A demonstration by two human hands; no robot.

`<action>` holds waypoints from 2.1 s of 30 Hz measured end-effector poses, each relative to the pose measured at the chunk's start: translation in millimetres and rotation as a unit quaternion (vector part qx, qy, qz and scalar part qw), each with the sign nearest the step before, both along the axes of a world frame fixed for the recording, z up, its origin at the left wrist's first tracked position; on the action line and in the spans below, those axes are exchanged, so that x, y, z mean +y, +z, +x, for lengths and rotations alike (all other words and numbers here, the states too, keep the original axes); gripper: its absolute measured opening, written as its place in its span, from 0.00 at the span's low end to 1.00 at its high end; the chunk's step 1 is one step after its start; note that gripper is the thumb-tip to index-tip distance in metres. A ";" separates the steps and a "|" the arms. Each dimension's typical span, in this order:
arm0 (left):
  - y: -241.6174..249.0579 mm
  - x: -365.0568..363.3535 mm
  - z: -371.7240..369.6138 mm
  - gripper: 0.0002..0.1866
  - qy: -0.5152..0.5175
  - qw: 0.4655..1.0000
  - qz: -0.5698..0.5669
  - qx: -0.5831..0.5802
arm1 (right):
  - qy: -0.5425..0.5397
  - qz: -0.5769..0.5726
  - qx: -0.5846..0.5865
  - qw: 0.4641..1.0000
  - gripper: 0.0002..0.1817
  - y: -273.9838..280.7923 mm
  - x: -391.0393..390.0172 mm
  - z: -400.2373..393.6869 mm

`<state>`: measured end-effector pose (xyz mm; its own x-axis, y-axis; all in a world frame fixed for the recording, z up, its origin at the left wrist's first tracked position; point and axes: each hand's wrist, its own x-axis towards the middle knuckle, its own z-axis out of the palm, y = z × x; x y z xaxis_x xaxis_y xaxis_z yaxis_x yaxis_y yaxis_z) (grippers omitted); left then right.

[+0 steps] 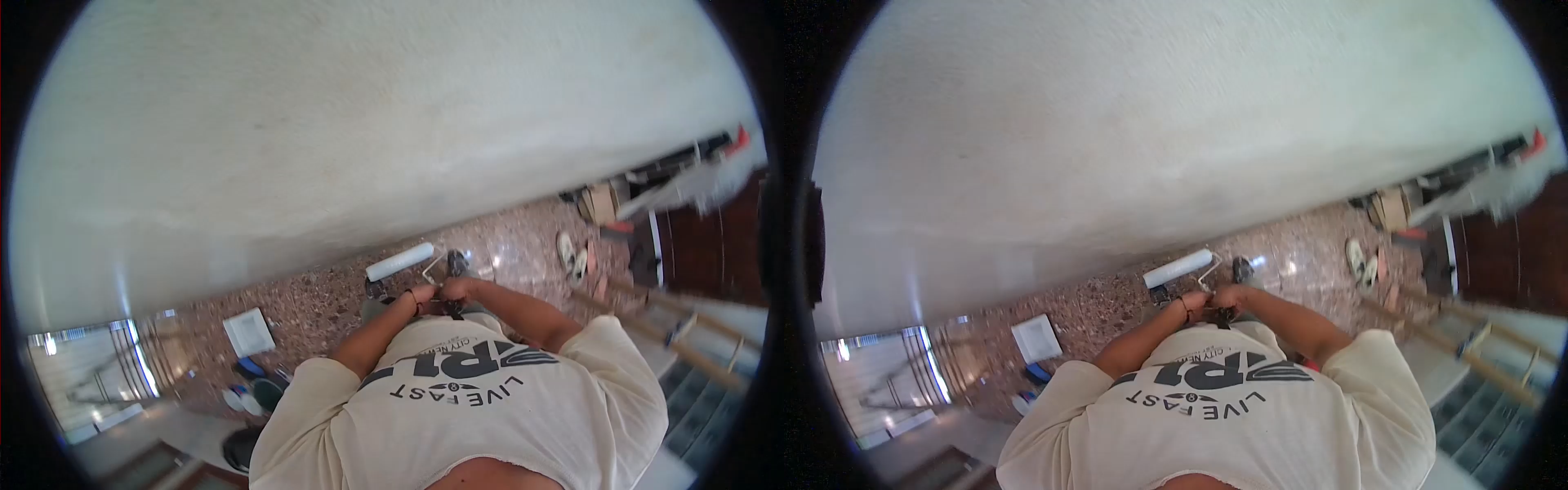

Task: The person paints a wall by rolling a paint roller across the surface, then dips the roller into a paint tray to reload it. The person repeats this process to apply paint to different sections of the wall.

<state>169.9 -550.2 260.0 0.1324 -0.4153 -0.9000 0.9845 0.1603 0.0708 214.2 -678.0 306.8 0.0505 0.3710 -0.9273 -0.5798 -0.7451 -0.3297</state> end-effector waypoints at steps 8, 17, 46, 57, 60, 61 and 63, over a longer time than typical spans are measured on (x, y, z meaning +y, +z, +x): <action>-58.8 39.2 -25.4 0.12 -0.224 0.972 -0.076 0.014 | -0.006 -0.133 -0.341 0.931 0.17 -17.7 50.2 -96.3; -84.6 52.6 -39.5 0.10 -0.193 0.980 -0.011 0.055 | -0.160 -0.217 -0.358 0.894 0.19 -47.7 48.8 -150.3; -212.6 73.1 -58.0 0.13 -0.144 0.989 0.016 -0.027 | -0.270 -0.108 -0.414 0.863 0.20 -226.8 62.1 -187.6; -289.1 75.0 -65.8 0.12 -0.175 0.895 -0.167 -0.375 | -0.248 -0.108 -0.450 0.851 0.20 -269.4 60.2 -184.8; -310.0 73.2 -71.8 0.13 -0.153 0.859 -0.157 -0.462 | -0.273 -0.112 -0.484 0.824 0.21 -302.2 60.3 -188.0; -320.2 70.2 -70.4 0.13 -0.141 0.846 -0.153 -0.490 | -0.252 -0.105 -0.500 0.822 0.21 -317.4 58.2 -184.7; -342.5 69.6 -68.6 0.13 -0.120 0.843 -0.134 -0.507 | -0.276 -0.084 -0.578 0.763 0.20 -345.2 58.3 -180.5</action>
<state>101.3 -480.6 -82.5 0.6609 -0.7096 -0.2443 0.4457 0.1091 0.8885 33.7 -619.7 -38.3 0.9766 -0.1231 -0.1765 -0.2152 -0.5803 -0.7855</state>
